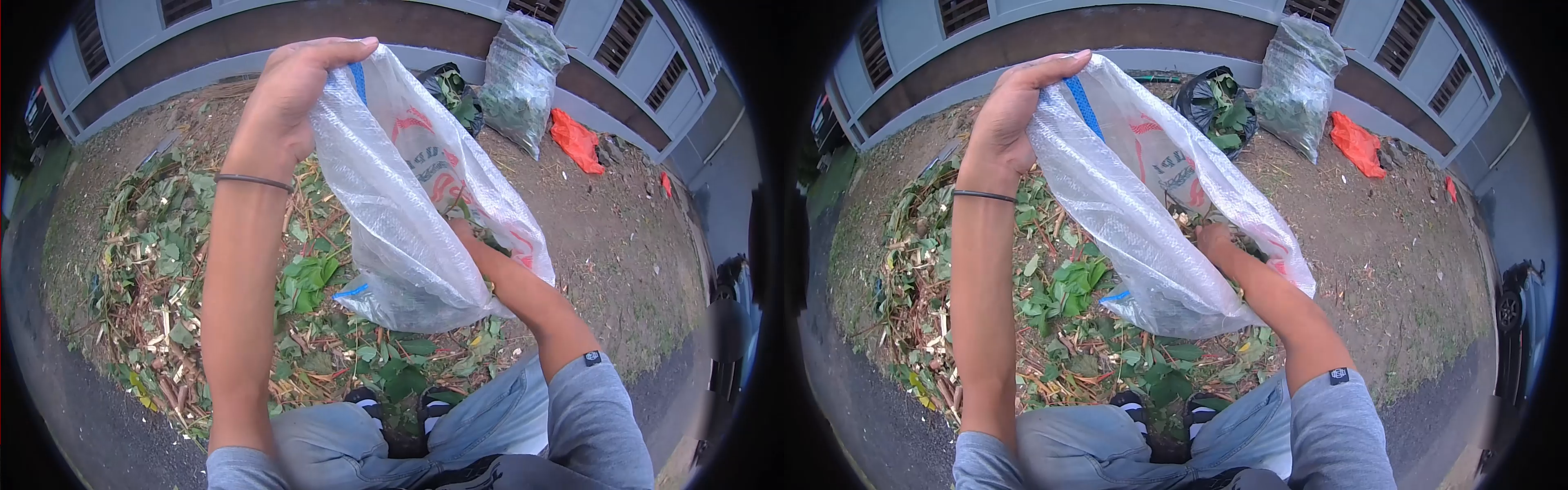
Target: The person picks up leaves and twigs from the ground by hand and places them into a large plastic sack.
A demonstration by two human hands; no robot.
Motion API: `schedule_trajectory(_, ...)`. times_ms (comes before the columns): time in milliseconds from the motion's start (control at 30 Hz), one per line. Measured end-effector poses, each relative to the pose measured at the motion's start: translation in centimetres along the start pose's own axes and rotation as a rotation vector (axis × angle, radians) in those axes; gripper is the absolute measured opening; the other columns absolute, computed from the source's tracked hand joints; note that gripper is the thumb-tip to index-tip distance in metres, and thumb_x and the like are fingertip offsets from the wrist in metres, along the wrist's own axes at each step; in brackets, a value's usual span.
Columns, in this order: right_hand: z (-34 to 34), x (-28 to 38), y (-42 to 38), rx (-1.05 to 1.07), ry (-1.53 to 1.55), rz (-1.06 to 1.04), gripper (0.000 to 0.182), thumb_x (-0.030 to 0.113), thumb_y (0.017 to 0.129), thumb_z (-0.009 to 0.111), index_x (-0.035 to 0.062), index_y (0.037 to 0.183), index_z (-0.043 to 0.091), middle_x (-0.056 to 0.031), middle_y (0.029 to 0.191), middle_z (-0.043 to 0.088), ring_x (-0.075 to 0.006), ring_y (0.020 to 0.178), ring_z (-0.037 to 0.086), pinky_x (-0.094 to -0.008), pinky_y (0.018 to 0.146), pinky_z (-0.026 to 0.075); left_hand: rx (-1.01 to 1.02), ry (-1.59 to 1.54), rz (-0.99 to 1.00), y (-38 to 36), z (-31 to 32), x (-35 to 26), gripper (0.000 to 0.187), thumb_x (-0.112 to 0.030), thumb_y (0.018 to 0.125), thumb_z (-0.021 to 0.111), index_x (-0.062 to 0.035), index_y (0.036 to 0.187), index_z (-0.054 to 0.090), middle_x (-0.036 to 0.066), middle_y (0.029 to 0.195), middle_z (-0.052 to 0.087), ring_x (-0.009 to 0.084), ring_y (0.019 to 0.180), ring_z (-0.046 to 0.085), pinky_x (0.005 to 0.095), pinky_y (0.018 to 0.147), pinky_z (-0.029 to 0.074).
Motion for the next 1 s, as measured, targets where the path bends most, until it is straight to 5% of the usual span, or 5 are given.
schedule_trajectory(333,-20.8,1.5,-22.0,-0.033,0.216,-0.128,0.076,0.040,0.089,0.066,0.0103,0.150,0.032,-0.0226,0.134,0.055,-0.0377,0.120,0.056,-0.0459,0.102,0.044,-0.118,0.285,-0.060,2.0,-4.2,5.3,0.027,-0.021,0.089,0.070,0.0021,0.103,0.067,0.005,0.083,0.069,0.0114,0.066,0.064,0.0256,0.060,0.051)
schedule_trajectory(500,-21.6,-0.4,-30.6,-0.432,0.093,-0.380,0.058,0.040,0.086,0.069,0.0058,0.131,0.054,-0.0174,0.131,0.057,-0.0327,0.126,0.051,-0.0484,0.106,0.040,-0.248,0.352,-0.048,2.8,-6.8,5.9,0.031,-0.025,0.093,0.065,0.0035,0.106,0.067,0.005,0.085,0.069,0.0120,0.068,0.063,0.0278,0.062,0.050)
schedule_trajectory(733,-11.2,-6.9,-32.3,-0.345,-0.455,-0.455,0.016,0.016,0.081,0.063,0.0067,0.093,0.067,-0.0048,0.112,0.063,-0.0206,0.121,0.051,-0.0534,0.110,0.033,-0.229,0.733,-0.056,2.8,-10.8,7.9,0.040,-0.034,0.094,0.064,0.0050,0.103,0.069,0.003,0.084,0.068,0.0105,0.071,0.060,0.0270,0.065,0.046)
schedule_trajectory(900,-26.9,-17.0,-34.7,-0.919,-0.346,-0.236,0.013,0.003,0.076,0.062,0.0006,0.087,0.067,-0.0101,0.107,0.066,-0.0239,0.113,0.058,-0.0396,0.100,0.042,-0.320,1.309,0.193,6.1,-12.2,3.7,0.042,-0.042,0.090,0.062,-0.0059,0.109,0.071,0.021,0.098,0.070,0.0389,0.098,0.067,0.0426,0.084,0.050)
schedule_trajectory(1000,-34.6,-19.4,-34.3,-0.857,-0.547,-0.120,0.018,0.002,0.075,0.061,0.0006,0.091,0.069,-0.0115,0.107,0.067,-0.0258,0.113,0.059,-0.0392,0.100,0.044,-0.511,1.449,0.216,9.7,-9.3,-5.9,0.045,-0.047,0.089,0.062,-0.0114,0.114,0.071,0.017,0.105,0.071,0.0360,0.102,0.066,0.0431,0.090,0.050)
Point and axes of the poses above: each hand's wrist, its own y-axis towards the middle knuckle, its own z-axis out of the palm, x = y × z, the point moved 7 cm from there along y, towards the middle knuckle
